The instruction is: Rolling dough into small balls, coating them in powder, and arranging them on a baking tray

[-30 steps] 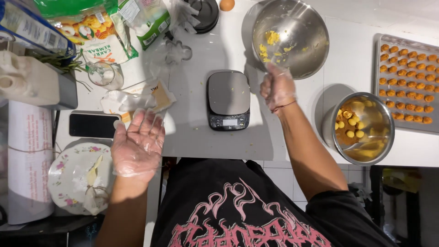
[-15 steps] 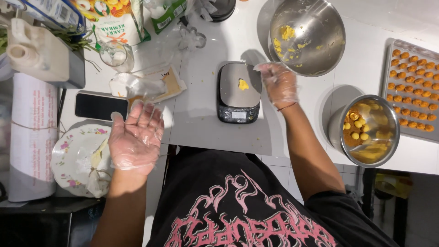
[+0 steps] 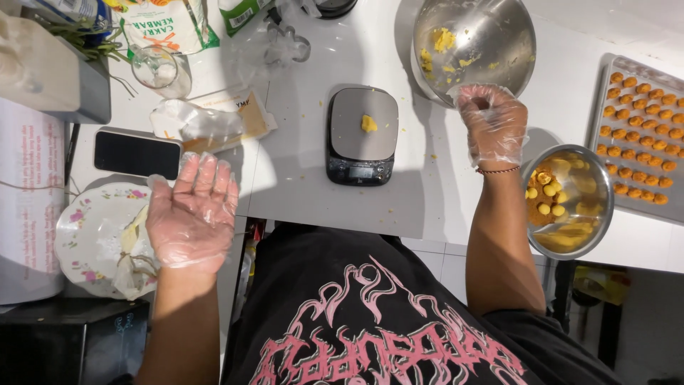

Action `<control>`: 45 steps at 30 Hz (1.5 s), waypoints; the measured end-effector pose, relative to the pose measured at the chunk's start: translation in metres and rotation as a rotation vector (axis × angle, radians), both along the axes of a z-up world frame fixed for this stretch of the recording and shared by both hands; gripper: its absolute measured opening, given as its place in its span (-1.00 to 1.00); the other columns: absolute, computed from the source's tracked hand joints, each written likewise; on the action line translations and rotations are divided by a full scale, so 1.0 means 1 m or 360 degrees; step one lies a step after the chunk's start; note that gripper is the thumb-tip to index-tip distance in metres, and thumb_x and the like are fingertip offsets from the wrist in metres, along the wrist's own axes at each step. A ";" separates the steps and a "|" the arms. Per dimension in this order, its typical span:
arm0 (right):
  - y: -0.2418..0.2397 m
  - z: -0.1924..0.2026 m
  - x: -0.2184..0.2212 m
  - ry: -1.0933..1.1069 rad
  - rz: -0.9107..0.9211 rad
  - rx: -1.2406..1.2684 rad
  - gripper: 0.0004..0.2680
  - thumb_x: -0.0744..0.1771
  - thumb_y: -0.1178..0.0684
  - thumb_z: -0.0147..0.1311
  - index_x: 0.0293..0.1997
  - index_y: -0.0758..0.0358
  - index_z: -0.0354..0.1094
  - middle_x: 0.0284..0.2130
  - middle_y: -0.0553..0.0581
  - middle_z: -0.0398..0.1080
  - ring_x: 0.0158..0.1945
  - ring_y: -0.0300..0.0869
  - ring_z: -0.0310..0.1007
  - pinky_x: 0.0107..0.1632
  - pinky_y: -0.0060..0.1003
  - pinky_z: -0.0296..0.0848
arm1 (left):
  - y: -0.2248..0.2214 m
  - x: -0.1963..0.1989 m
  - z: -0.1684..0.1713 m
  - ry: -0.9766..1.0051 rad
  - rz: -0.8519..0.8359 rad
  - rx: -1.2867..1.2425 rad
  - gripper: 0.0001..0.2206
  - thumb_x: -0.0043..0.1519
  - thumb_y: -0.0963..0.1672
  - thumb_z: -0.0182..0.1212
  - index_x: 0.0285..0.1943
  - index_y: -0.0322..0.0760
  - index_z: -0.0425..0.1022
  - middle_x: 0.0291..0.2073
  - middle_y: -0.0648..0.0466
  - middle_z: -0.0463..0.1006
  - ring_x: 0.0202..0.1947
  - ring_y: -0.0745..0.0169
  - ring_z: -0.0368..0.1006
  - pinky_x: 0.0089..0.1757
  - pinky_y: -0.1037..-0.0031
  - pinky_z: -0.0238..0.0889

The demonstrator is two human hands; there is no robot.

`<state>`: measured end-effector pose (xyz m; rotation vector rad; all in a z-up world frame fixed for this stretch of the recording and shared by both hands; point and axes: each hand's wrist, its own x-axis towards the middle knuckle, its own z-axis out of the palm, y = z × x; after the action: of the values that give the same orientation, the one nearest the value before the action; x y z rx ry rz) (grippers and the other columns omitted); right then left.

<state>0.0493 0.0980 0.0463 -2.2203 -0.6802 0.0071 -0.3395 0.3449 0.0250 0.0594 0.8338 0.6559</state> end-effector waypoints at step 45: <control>0.047 -0.096 -0.013 -0.0139 0.0497 -0.0537 -0.90 0.25 0.02 0.33 -0.28 -0.24 0.59 -0.33 -0.07 0.58 -0.12 -0.08 0.59 0.03 -0.14 0.53 | -0.024 -0.013 0.009 0.0163 0.0254 0.0013 -0.46 0.45 0.13 -0.39 -0.03 -0.17 0.55 -0.11 0.01 0.65 0.00 0.07 0.57 0.08 0.25 0.41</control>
<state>0.0366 0.1451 -0.0495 -2.4180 -1.1390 0.1960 -0.3520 0.3210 0.0344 0.0344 0.9412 0.8115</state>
